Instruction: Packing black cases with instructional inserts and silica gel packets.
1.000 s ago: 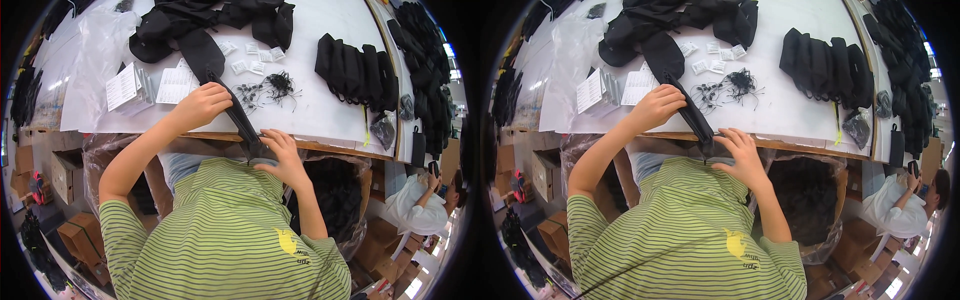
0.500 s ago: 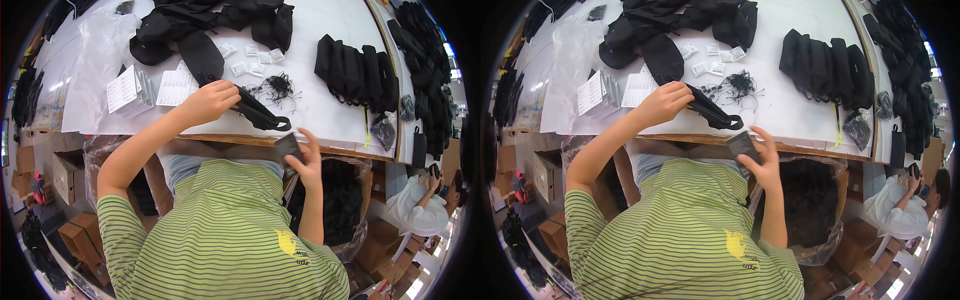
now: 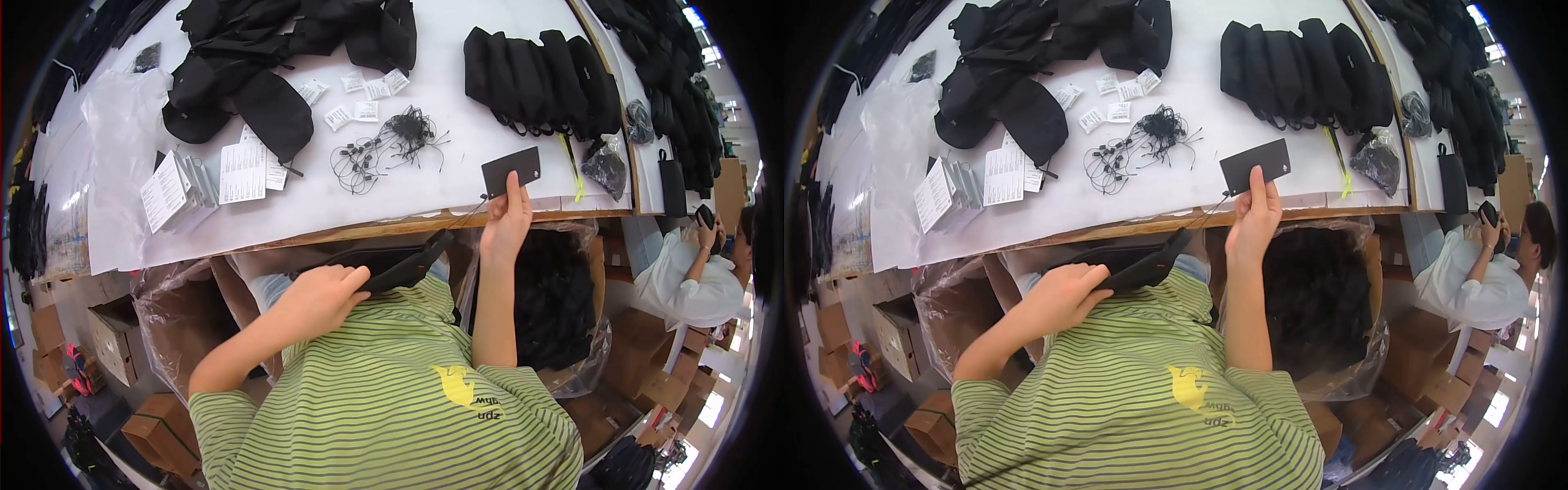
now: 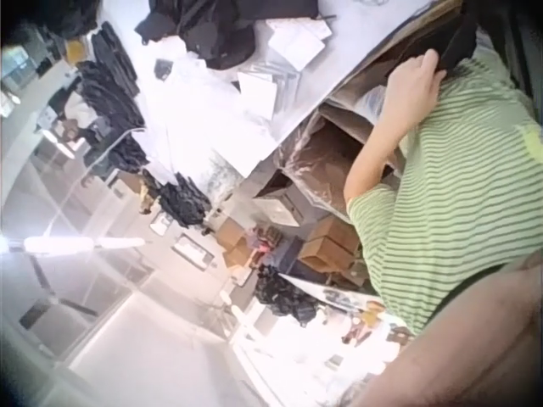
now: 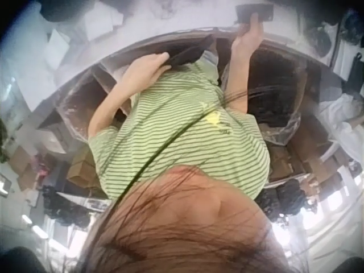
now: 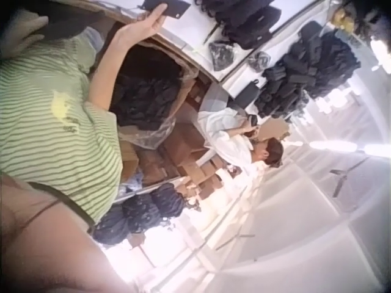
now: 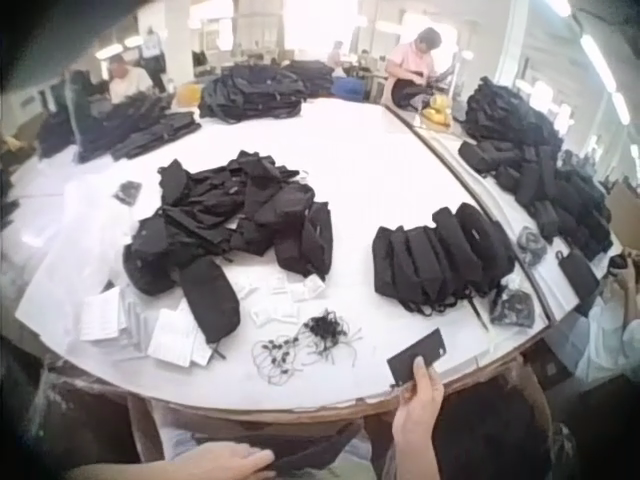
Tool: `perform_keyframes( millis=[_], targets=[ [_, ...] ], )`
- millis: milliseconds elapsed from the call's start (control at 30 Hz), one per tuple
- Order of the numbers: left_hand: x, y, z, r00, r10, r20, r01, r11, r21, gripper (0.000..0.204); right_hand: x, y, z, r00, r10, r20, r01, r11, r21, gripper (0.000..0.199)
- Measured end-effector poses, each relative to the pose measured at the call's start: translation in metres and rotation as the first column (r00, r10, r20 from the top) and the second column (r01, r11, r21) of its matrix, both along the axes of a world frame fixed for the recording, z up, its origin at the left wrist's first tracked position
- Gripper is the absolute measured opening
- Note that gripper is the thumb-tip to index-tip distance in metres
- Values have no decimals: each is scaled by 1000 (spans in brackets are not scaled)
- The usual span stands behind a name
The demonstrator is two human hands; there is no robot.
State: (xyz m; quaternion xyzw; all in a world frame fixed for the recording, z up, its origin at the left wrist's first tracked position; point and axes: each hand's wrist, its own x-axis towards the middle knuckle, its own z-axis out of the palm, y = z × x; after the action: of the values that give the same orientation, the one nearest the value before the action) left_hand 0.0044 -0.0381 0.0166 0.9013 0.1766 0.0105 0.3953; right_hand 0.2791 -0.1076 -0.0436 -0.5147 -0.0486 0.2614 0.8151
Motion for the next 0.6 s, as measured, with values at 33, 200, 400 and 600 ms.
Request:
perform_keyframes(
  millis=[33,200,400,600],
  targets=[
    [0,-4,3,1000,-8,-4,8,1000,-17,23,-5,7,1,1000,-1,0,1,1000,-2,12],
    [3,-3,14,988,-134,-73,122,981,-152,24,-23,28,8,996,-59,-73,55,997,-62,13],
    [5,11,24,970,-100,-221,16,936,-353,25,-19,33,10,992,2,127,11,995,-101,16],
    [-8,19,4,992,123,-32,-126,986,-110,21,-19,21,47,784,540,304,-350,790,-503,46]
  ],
)
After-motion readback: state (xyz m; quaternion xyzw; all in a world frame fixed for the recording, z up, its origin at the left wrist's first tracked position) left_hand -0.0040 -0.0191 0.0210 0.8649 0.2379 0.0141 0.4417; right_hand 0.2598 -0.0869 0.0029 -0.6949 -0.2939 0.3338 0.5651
